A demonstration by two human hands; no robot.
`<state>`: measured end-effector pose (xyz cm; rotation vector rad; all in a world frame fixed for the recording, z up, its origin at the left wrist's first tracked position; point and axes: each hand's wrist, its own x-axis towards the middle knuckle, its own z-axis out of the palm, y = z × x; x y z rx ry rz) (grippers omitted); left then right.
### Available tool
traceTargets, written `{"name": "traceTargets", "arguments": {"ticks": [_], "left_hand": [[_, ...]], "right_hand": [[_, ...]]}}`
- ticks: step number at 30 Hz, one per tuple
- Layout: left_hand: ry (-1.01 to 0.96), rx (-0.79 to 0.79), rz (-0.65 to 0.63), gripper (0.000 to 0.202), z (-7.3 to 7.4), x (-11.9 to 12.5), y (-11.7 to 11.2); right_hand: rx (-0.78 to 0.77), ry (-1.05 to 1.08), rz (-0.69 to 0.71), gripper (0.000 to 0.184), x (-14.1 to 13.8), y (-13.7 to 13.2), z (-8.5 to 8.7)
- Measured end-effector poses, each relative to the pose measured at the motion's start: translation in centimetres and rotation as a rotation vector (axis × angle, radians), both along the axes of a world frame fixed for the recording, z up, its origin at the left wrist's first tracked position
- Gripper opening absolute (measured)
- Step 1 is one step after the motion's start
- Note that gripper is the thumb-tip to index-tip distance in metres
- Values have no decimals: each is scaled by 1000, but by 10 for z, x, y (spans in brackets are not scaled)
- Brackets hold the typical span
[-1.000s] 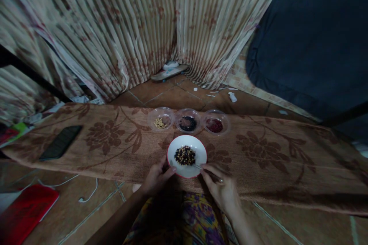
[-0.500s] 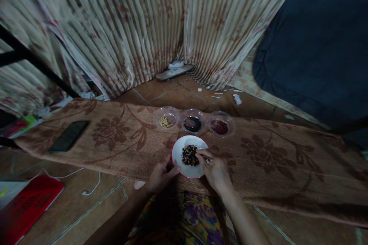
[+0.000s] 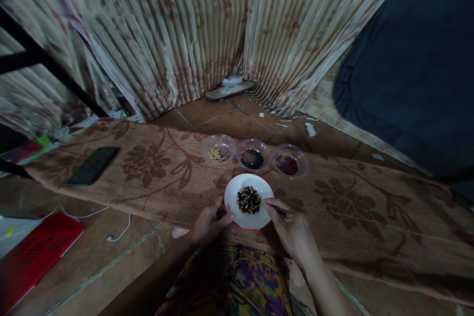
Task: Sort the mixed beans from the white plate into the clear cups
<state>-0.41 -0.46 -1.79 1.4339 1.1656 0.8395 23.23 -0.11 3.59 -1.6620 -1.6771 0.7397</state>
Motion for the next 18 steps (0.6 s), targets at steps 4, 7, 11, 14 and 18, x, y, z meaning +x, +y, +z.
{"name": "traceTargets", "arguments": {"ticks": [4,7,11,14,18], "left_hand": [[-28,-2,6,48,3,0,0],[-39,-14,5,47,6,1,1],[-56,-29,-14,46,5,0,1],[-32,-14,-3,48,0,0,1],[-1,-17,17,49,-3,-1,1]], "right_hand": [[-3,-121,50,24,1,-3,1],[-48,-111,122,27,-22,2,-5],[7,4,144,31,-46,12,-7],[15,39,106,31,-33,16,-7],[26,10,0,31,-3,18,-15]]}}
